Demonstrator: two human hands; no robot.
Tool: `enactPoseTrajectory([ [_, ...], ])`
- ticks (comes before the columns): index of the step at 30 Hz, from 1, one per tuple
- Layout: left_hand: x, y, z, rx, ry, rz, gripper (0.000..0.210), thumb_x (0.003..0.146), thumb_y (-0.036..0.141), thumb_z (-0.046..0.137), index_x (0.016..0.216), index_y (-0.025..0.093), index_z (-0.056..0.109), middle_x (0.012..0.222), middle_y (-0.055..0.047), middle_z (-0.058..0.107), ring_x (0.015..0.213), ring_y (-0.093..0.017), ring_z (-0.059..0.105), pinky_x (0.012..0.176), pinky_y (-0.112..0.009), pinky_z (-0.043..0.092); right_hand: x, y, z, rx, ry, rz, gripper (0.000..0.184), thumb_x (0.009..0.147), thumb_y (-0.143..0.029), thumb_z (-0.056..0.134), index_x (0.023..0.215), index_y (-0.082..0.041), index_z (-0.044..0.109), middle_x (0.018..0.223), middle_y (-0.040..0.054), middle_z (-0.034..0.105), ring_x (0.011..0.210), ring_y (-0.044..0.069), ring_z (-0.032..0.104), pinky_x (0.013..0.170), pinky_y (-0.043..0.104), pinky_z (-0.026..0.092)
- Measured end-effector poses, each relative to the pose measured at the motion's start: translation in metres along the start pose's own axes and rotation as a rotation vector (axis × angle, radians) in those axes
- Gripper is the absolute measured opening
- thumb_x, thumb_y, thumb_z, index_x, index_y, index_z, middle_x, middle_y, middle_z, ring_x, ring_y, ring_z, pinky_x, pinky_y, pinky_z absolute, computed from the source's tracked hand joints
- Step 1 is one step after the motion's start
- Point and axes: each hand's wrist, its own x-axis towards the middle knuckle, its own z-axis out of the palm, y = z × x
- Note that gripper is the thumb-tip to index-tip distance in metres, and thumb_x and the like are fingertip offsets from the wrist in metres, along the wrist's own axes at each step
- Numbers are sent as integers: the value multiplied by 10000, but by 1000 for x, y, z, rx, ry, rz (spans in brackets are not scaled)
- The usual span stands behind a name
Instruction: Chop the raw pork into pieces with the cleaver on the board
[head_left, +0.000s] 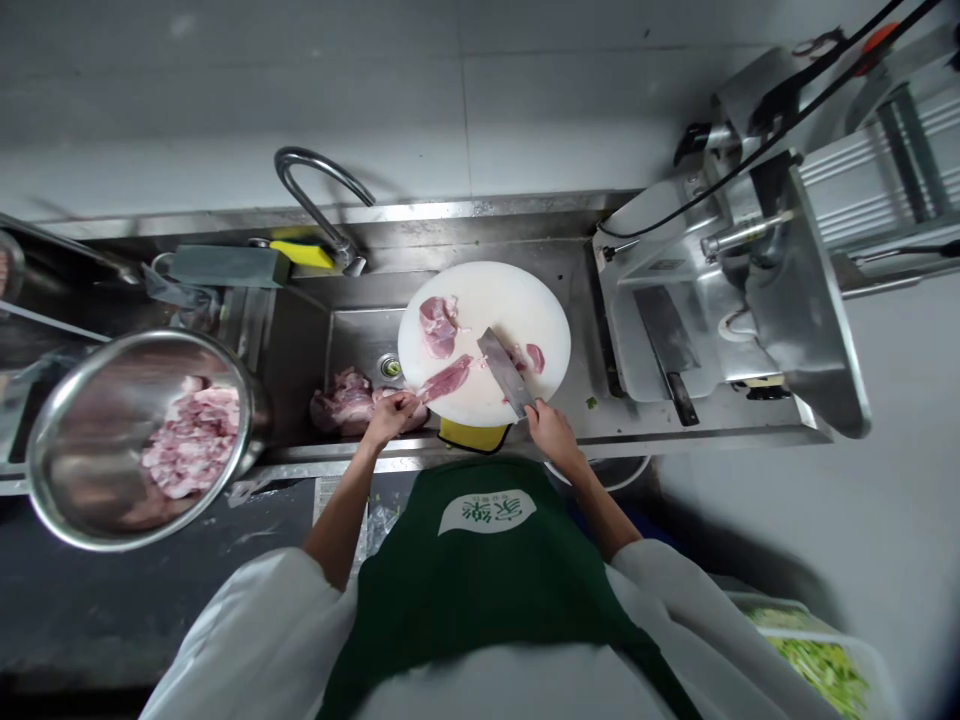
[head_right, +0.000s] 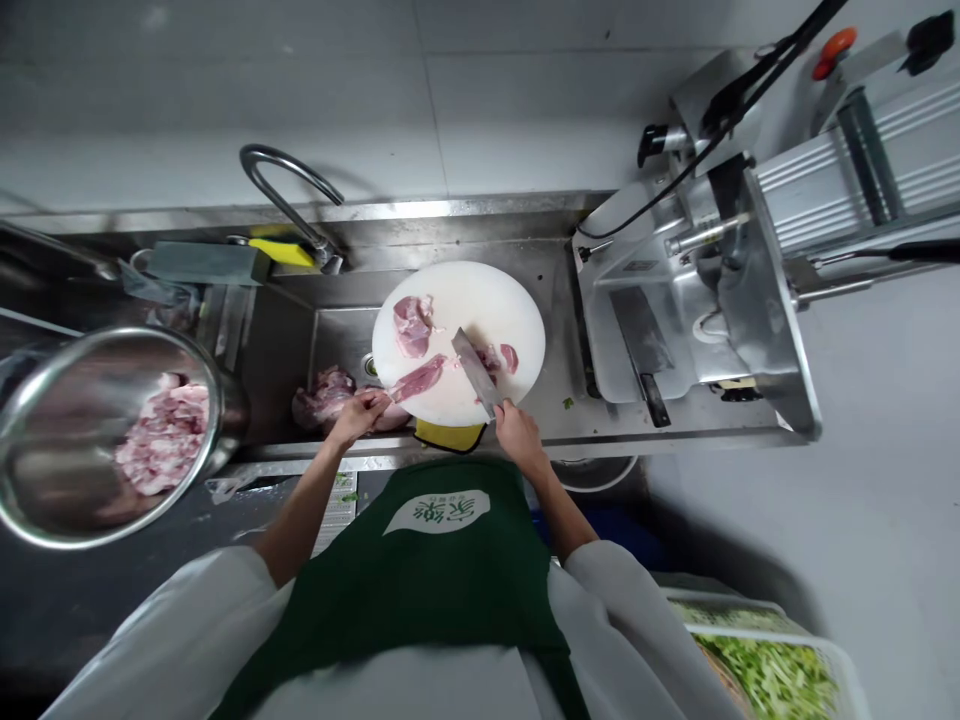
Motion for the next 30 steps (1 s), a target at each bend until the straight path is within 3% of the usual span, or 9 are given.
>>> enactPoseTrajectory([
  [3, -7, -6, 4, -35, -16, 37, 488, 807, 643, 593, 883, 168, 676, 650, 6, 587, 555, -128, 478, 544, -246, 397, 0, -2, -5, -34, -9, -3, 345, 1105, -373, 347, 1209, -182, 615, 1080, 143, 747, 999, 257, 704, 823, 303, 417],
  [6, -9, -7, 8, 58, 53, 108, 451, 827, 603, 603, 874, 163, 689, 753, -24, 648, 694, -152, 557, 670, -255, 456, -4, -5, -10, -69, -7, -23, 349, 1106, -369, 337, 1197, -180, 616, 1077, 145, 749, 995, 268, 708, 812, 313, 426],
  [9, -8, -6, 11, 116, 162, 95, 538, 846, 609, 633, 1146, 165, 675, 778, -10, 636, 725, -166, 583, 726, -272, 483, -14, -12, -11, -101, 24, -42, 367, 1106, -353, 309, 1236, -178, 605, 1052, 150, 750, 971, 276, 715, 808, 323, 438],
  [12, -2, -2, 19, 162, 201, 184, 696, 833, 594, 704, 1397, 209, 569, 918, -31, 629, 807, -193, 620, 808, -309, 521, -26, -22, -6, -116, 22, -72, 393, 1107, -347, 281, 1319, -185, 569, 1013, 145, 755, 943, 279, 723, 819, 333, 450],
  [17, 7, 5, 43, 278, 280, 293, 418, 907, 450, 640, 1250, 217, 695, 1192, -111, 551, 988, -235, 645, 903, -345, 534, -32, -30, 5, -151, -47, -115, 389, 1108, -343, 275, 1296, -189, 579, 1024, 148, 756, 961, 294, 728, 836, 345, 460],
  [20, 0, 4, 56, 255, 246, 328, 311, 943, 357, 525, 1098, 176, 725, 1068, -109, 602, 931, -226, 633, 865, -329, 528, -31, -26, 3, -172, -45, -127, 378, 1109, -339, 284, 1266, -183, 590, 1016, 145, 757, 953, 286, 731, 819, 331, 458],
  [23, -14, -6, 67, 176, 274, 300, 309, 944, 385, 486, 907, 169, 703, 882, -88, 631, 833, -212, 597, 815, -314, 509, -31, -25, -7, -189, -36, -156, 376, 1112, -345, 291, 1265, -184, 595, 1012, 139, 759, 948, 266, 729, 824, 317, 456],
  [27, -28, -18, 76, -22, 352, 89, 370, 900, 516, 511, 843, 183, 660, 702, -19, 574, 662, -166, 516, 640, -269, 459, -24, -45, -31, -186, -1, -178, 393, 1111, -347, 293, 1324, -181, 579, 1041, 146, 761, 955, 254, 723, 857, 316, 463],
  [30, -33, -20, 80, -149, 338, -11, 426, 859, 586, 527, 880, 182, 661, 657, 17, 531, 594, -143, 477, 550, -241, 405, -13, -73, -47, -132, 98, -227, 449, 1113, -366, 251, 1360, -168, 570, 1068, 152, 758, 980, 265, 717, 890, 335, 483],
])
